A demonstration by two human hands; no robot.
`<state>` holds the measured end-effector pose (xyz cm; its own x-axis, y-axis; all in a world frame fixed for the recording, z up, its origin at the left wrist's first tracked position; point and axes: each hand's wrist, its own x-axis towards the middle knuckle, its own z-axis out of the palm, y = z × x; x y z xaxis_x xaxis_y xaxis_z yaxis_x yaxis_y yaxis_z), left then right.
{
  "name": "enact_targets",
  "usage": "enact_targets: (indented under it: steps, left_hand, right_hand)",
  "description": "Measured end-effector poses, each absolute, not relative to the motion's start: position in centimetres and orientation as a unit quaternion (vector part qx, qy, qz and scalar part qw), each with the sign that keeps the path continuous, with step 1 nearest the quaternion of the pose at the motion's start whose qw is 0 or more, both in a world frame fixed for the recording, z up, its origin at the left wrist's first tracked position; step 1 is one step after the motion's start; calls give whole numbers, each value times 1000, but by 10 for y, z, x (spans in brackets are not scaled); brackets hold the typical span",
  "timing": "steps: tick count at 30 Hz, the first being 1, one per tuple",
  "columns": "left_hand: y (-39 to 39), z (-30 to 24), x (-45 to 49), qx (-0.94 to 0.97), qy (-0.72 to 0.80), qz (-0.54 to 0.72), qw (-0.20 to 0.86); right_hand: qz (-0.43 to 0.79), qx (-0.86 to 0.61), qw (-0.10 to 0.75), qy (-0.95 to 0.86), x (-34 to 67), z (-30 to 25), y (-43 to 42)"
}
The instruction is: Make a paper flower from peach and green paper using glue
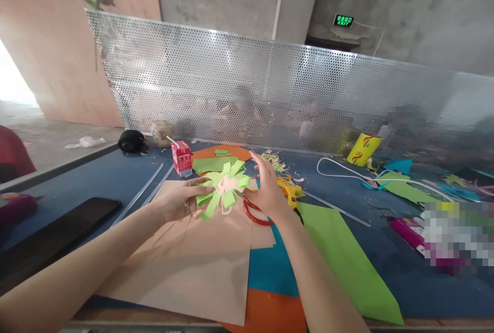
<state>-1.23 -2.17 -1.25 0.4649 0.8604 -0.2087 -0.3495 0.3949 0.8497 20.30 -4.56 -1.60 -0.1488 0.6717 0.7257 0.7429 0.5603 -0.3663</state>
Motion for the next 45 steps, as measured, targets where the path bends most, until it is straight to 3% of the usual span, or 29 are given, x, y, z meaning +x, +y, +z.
enact_targets:
  steps: [6,11,15,17,19,21,23,30,45]
  left_hand:
    - [-22,-12,-12,427,297,327,789]
    - [-22,-7,-13,439,310,246,807]
    - [-15,2,-23,452,342,192,801]
    - [-9,3,-28,484,393,243,743]
    - [-4,3,-31,533,433,412,599]
    - [-5,5,-32,570,410,576,419]
    - [-12,10,-29,609,353,627,335]
    - [-35,13,-14,681,318,524,400]
    - [-26,5,-15,648,329,517,452]
  right_hand:
    - [-141,-393,429,-801,199,-2,-59]
    - [-44,-368,484,-793,198,-3,-57]
    - [36,-466,541,-699,198,-3,-61]
    - [59,-500,559,-659,199,-2,-62]
    - [71,-515,562,-643,199,-2,-62]
    - [91,-518,550,-649,199,-2,-61]
    - [125,-517,525,-664,197,-3,-60]
    - [151,-520,481,-690,188,-1,-65]
    - [45,-523,454,-720,189,-3,-67]
